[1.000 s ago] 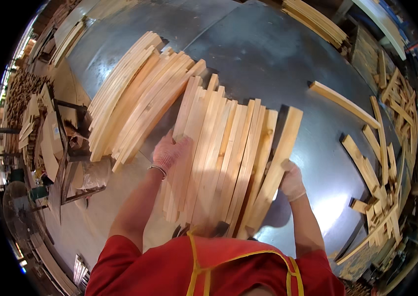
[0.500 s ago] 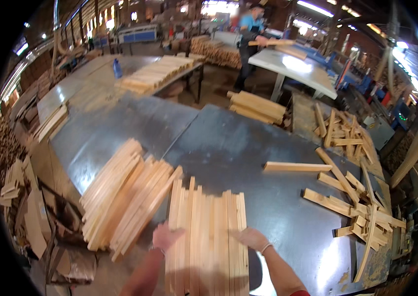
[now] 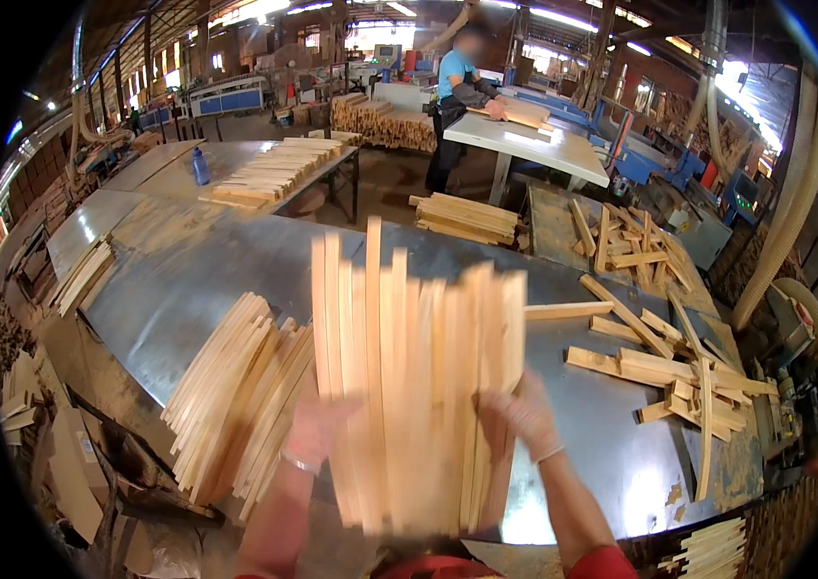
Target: The person repeatedly picks up thin wooden planks from a metal table and stacks them into a neat pile. The person handles the planks one at a time, aligning them before adding them to the growing stack.
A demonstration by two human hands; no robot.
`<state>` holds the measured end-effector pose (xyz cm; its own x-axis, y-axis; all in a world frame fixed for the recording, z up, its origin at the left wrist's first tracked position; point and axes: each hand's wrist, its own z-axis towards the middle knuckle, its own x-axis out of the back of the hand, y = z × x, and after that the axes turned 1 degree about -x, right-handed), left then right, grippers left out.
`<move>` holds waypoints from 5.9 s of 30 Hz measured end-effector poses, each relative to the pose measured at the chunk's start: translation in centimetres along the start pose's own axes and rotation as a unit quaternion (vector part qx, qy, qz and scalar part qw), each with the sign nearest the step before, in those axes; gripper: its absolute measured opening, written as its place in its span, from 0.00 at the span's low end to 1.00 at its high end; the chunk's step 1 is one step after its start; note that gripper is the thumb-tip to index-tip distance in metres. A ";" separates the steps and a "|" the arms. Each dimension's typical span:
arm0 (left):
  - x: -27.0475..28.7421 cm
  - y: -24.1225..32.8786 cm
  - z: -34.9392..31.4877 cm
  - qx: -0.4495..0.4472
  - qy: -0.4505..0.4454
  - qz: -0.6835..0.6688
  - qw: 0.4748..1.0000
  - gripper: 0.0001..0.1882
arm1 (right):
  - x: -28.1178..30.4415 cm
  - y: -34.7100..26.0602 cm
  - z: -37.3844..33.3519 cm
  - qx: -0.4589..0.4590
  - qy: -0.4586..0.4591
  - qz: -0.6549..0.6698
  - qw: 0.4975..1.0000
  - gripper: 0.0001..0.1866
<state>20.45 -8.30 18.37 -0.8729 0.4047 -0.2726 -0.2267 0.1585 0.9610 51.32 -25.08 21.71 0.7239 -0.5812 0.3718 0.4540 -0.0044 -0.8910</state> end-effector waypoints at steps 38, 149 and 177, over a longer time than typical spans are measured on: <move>24.6 0.3 -1.8 0.130 0.182 0.652 0.724 0.16 | -17.2 7.1 -7.6 -0.318 -0.387 -0.161 0.851 0.65; -2.2 -16.5 -14.3 -0.062 0.133 0.881 0.450 0.36 | 30.3 31.4 -23.2 -0.390 0.165 0.216 0.880 0.33; -92.7 -35.4 10.4 -0.086 -0.513 0.629 0.578 0.50 | 57.9 46.5 -7.2 -0.175 0.633 0.525 0.541 0.38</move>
<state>113.89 -42.04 9.15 0.3021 0.4367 0.8474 0.1903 -0.8986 0.3953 110.64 -64.78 -0.03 -0.5503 -0.5033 -0.6662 -0.1493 0.8443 -0.5146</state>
